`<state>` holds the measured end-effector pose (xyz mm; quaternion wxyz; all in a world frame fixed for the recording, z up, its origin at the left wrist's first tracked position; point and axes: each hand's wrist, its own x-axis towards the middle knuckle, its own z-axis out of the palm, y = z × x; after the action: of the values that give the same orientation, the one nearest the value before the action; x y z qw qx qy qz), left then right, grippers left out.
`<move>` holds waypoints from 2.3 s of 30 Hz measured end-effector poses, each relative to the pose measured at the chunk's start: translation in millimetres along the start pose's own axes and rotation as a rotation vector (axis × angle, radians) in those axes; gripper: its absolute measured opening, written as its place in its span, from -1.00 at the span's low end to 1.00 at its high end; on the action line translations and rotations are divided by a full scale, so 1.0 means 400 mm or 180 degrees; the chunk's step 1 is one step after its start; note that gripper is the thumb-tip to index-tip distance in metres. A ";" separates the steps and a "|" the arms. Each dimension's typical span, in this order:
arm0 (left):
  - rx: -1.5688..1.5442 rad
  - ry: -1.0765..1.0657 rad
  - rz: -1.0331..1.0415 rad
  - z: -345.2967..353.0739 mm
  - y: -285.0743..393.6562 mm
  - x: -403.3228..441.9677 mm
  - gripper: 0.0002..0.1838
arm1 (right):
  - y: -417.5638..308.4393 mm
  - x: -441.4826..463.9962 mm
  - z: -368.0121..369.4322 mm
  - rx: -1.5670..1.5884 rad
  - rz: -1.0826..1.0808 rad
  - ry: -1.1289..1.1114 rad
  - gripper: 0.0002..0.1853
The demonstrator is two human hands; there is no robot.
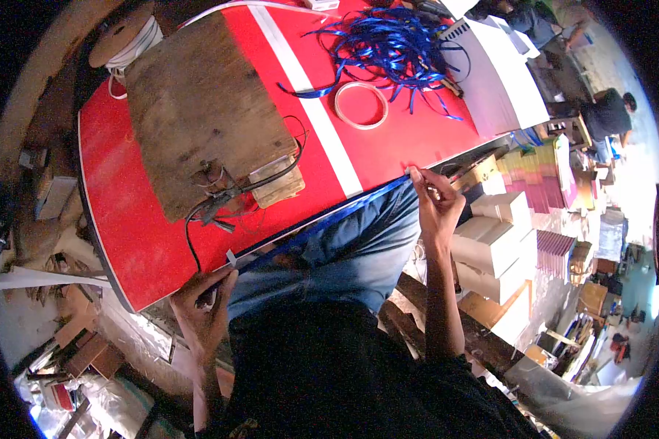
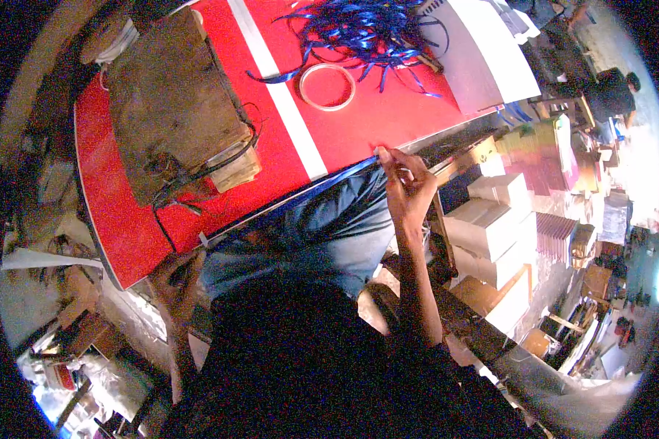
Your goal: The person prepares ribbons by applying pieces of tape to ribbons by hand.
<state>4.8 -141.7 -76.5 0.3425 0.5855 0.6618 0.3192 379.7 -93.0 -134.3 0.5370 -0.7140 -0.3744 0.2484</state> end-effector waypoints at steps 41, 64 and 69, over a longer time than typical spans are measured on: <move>-0.0258 -0.0060 0.1237 -0.106 0.330 0.158 -0.79 | -0.550 -0.070 0.202 0.0244 -0.1454 -0.2928 -0.82; -0.0555 0.0365 0.0743 -0.064 0.226 0.345 -0.86 | -0.479 0.087 0.403 -0.0086 -0.1829 -0.3045 -0.84; -0.0417 0.0383 0.0621 -0.077 0.226 0.343 -0.85 | -0.473 0.116 0.394 -0.0340 -0.1685 -0.3216 -0.87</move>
<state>18.8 4.0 4.5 0.3070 0.6033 0.5987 0.4281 237.4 62.8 0.8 0.2985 -0.4147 -0.7626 0.3967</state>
